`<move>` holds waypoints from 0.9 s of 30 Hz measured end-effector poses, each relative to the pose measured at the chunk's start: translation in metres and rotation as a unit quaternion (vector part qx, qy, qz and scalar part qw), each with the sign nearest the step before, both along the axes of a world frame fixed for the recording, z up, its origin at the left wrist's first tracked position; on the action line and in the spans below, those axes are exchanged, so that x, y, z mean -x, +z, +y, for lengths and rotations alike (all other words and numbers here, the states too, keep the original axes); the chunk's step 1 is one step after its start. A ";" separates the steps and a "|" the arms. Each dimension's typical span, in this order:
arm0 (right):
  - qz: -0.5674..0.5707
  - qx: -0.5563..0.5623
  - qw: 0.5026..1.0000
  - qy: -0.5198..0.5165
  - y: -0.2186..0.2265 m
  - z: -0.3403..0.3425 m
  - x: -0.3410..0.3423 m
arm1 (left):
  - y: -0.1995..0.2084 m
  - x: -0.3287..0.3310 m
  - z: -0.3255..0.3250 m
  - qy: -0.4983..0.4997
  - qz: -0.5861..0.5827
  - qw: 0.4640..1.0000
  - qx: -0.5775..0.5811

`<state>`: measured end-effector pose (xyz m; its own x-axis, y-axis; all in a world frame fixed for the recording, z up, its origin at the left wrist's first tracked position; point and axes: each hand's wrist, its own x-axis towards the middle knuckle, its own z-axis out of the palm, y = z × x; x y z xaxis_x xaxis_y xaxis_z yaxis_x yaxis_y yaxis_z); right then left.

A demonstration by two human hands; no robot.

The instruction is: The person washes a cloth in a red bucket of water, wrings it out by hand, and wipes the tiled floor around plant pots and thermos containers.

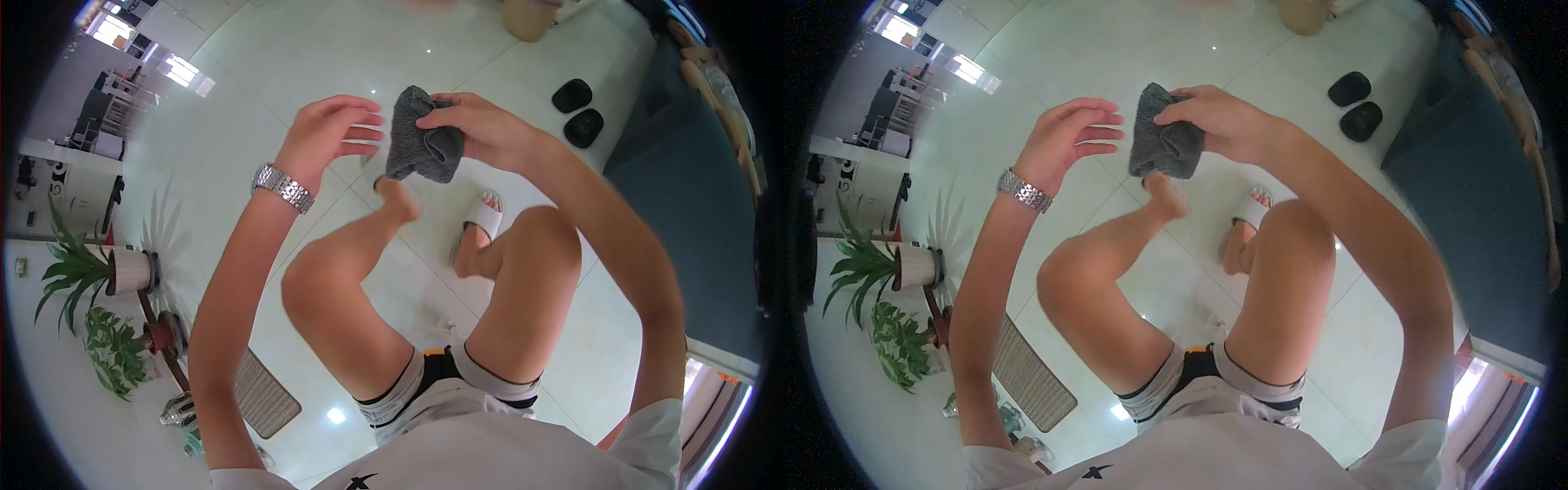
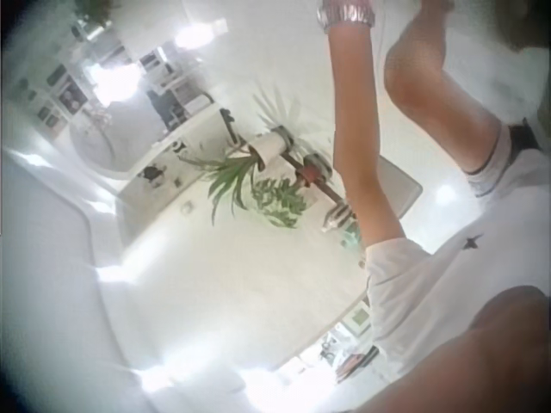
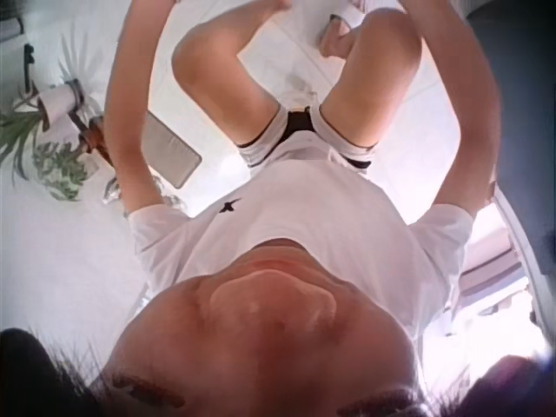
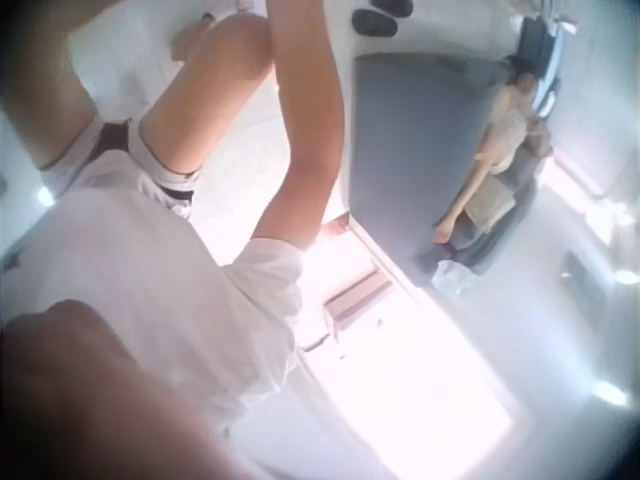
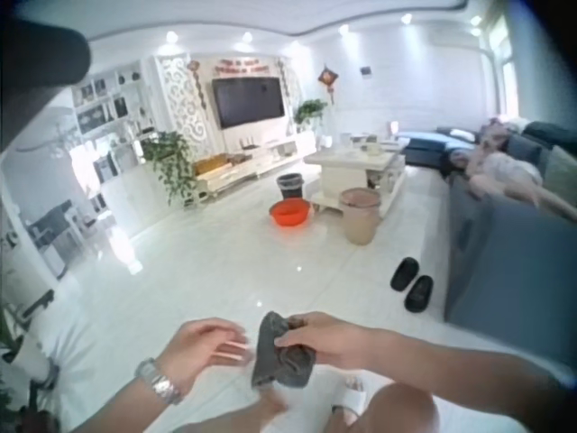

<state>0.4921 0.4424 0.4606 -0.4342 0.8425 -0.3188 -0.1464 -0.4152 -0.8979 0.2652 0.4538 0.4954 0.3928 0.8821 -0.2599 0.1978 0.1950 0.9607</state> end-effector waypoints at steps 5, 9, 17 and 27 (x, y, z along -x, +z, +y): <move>0.100 0.027 0.995 0.008 0.000 0.038 0.003 | -0.035 0.002 0.044 0.049 -0.094 0.977 0.184; 0.081 0.053 0.995 0.011 -0.010 0.081 0.009 | -0.059 0.000 0.068 0.034 -0.194 0.968 0.154; -0.022 -0.004 0.998 -0.058 -0.028 0.158 -0.003 | -0.070 0.006 0.171 0.001 -0.145 0.985 0.092; -0.042 0.019 0.997 -0.065 -0.060 0.248 -0.057 | -0.025 -0.061 0.259 -0.194 0.055 0.979 0.031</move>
<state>0.5491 0.6901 0.4007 -0.2927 0.8763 -0.3825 -0.1252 -0.4318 -0.8933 0.3266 0.7130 0.4709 0.6615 0.6536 -0.3677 0.3697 0.1425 0.9182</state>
